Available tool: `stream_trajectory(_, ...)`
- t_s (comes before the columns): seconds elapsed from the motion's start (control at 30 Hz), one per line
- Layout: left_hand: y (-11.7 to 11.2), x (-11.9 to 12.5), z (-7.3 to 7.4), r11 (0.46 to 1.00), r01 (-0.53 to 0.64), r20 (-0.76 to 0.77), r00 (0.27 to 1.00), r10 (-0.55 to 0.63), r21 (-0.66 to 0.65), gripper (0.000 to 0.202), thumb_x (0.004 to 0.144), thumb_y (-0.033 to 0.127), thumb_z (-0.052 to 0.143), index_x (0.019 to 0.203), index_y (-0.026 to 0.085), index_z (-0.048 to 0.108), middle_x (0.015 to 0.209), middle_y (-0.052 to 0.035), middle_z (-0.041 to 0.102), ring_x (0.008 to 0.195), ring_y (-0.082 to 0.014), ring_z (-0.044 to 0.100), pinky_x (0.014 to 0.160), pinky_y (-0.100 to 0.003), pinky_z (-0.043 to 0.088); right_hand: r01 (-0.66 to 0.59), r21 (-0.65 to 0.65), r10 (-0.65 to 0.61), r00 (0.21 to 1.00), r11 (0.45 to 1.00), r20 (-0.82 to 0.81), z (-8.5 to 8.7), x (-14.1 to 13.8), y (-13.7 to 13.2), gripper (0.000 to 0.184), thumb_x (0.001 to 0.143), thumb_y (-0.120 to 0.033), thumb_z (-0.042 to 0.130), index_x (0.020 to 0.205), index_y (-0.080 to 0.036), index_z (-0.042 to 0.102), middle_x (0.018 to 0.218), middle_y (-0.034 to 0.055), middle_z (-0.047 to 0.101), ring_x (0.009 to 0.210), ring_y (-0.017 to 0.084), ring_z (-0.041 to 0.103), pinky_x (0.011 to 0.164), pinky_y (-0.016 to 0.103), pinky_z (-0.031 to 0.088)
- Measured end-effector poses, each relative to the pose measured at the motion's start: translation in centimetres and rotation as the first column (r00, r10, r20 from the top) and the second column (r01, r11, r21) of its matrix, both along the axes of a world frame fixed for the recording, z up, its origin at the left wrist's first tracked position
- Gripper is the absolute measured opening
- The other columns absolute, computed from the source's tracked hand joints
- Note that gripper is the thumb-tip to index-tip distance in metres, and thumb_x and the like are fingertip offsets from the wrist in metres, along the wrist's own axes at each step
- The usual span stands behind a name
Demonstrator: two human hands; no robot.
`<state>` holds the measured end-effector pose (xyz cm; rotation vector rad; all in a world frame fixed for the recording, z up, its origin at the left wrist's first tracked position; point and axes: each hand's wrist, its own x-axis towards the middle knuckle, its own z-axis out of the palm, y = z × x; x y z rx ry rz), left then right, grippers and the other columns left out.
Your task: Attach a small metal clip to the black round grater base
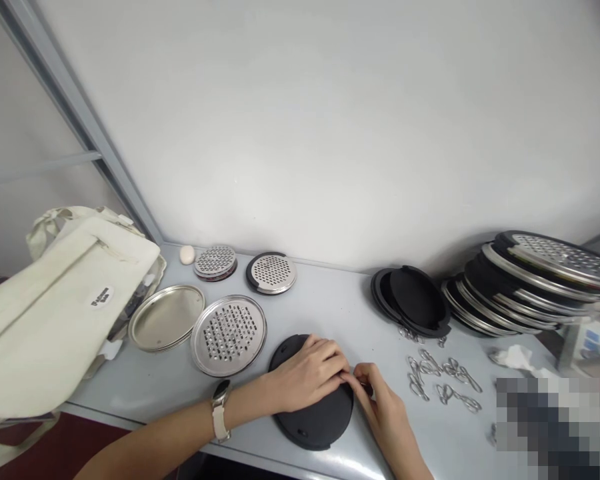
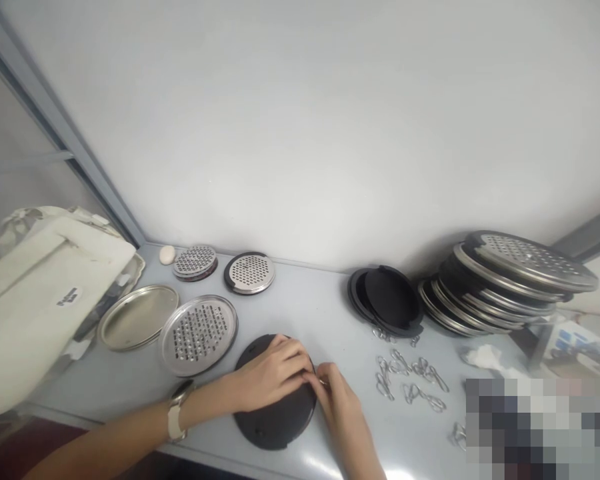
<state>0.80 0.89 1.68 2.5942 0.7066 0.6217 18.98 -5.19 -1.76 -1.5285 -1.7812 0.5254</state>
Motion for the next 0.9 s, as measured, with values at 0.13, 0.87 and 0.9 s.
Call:
stream_trajectory(0.13,-0.03,-0.05,0.59,0.994,-0.060,0.069,0.995,0.066,-0.088,0.010,0.095,0.012,0.044,0.099,0.018,0.051,0.101,-0.0040,0.054,0.099,-0.0159,0.052,0.092,-0.031,0.037,-0.038,0.004,0.038,0.999,0.999,0.005,0.04,-0.03,0.24,0.024,0.096,-0.045,0.043,0.085,-0.024,0.047,0.070,-0.0018,0.058,0.059,0.011,0.057,0.058,0.017,0.050)
stream_trajectory(0.87,-0.12,0.10,1.03,0.961,-0.195,0.023,0.979,0.203,-0.196,0.013,0.089,0.011,0.051,0.098,0.020,0.048,0.102,-0.0009,0.053,0.096,-0.0152,0.051,0.093,-0.031,0.036,-0.058,-0.041,0.060,0.997,0.997,0.045,-0.29,0.15,0.52,0.015,0.097,-0.032,0.040,0.084,-0.024,0.041,0.072,-0.0016,0.052,0.064,0.015,0.054,0.061,0.026,0.046)
stream_trajectory(0.9,-0.12,0.08,1.10,0.963,-0.188,0.018,0.981,0.195,-0.195,0.013,0.088,0.011,0.052,0.097,0.020,0.048,0.102,-0.0009,0.053,0.096,-0.0155,0.051,0.093,-0.031,0.036,-0.058,-0.045,0.060,0.997,0.997,0.046,-0.31,0.15,0.50,0.015,0.097,-0.032,0.040,0.084,-0.024,0.041,0.072,-0.0017,0.052,0.064,0.015,0.053,0.061,0.026,0.046)
